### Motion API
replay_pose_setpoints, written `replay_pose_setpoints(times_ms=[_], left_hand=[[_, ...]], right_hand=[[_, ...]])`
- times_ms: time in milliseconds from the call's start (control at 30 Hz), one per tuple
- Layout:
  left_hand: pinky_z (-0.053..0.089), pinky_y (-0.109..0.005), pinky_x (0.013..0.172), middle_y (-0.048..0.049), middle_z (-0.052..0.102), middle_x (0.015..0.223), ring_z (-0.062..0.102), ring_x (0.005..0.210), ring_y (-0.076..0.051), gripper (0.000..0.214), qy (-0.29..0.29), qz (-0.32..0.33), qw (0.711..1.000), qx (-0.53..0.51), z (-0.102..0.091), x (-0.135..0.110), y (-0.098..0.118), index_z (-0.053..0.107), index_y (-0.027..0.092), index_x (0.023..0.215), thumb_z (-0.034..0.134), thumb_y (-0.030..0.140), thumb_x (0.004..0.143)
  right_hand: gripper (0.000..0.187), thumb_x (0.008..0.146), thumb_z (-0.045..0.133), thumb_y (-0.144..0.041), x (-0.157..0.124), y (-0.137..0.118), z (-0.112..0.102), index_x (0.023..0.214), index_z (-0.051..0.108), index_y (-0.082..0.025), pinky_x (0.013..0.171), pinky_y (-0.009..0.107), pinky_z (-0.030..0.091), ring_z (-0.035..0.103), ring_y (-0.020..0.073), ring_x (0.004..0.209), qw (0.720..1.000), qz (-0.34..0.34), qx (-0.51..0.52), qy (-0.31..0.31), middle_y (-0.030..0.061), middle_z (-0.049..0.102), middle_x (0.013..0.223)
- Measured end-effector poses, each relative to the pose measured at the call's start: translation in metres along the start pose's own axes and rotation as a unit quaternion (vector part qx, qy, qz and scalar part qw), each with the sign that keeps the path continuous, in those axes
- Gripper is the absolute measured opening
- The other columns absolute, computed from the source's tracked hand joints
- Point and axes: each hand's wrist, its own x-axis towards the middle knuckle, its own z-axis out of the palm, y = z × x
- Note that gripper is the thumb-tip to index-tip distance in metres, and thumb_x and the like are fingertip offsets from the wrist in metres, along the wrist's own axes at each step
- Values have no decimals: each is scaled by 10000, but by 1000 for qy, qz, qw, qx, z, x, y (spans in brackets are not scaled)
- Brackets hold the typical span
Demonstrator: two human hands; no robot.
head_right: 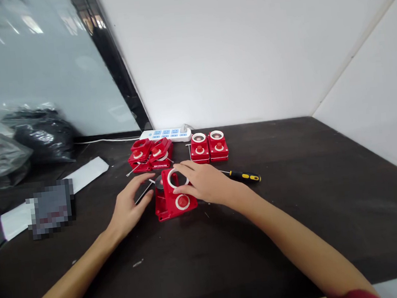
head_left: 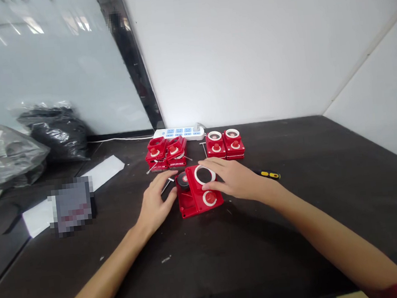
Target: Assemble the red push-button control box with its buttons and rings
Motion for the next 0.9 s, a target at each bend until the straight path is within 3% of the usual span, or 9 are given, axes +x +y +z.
replay_pose_setpoints(times_ms=[200, 500, 767, 900], left_hand=[[453, -466, 1042, -79, 629, 1294, 607, 1159, -256, 483, -21, -73, 994, -83, -4, 2, -7, 501, 225, 1350, 551, 279, 873], [501, -504, 1003, -95, 643, 1241, 629, 1141, -264, 634, -69, -93, 978, -172, -7, 4, -20, 458, 232, 1377, 660, 263, 777], [510, -460, 991, -87, 672, 1201, 649, 1105, -251, 418, -6, -91, 985, -144, -9, 2, -17, 556, 213, 1279, 577, 304, 871], [509, -440, 984, -85, 644, 1282, 642, 1109, -259, 441, -16, -87, 990, -111, -9, 1, -10, 555, 218, 1309, 571, 355, 890]], right_hand=[[502, 947, 546, -456, 22, -19, 6, 1332, 529, -134, 857, 394, 530, 641, 272, 1057, 998, -1, -60, -25, 156, 605, 1271], [491, 940, 551, -484, 38, -16, 26, 1314, 551, -166, 769, 360, 515, 648, 260, 1001, 998, -3, -56, -40, 130, 619, 1251], [501, 951, 541, -461, 41, -13, 37, 1351, 534, -159, 818, 369, 518, 634, 261, 1053, 999, -7, -33, -34, 134, 589, 1316], [522, 941, 557, -467, 42, -11, 39, 1349, 537, -143, 822, 369, 527, 635, 258, 1056, 999, -10, -6, -30, 135, 603, 1283]])
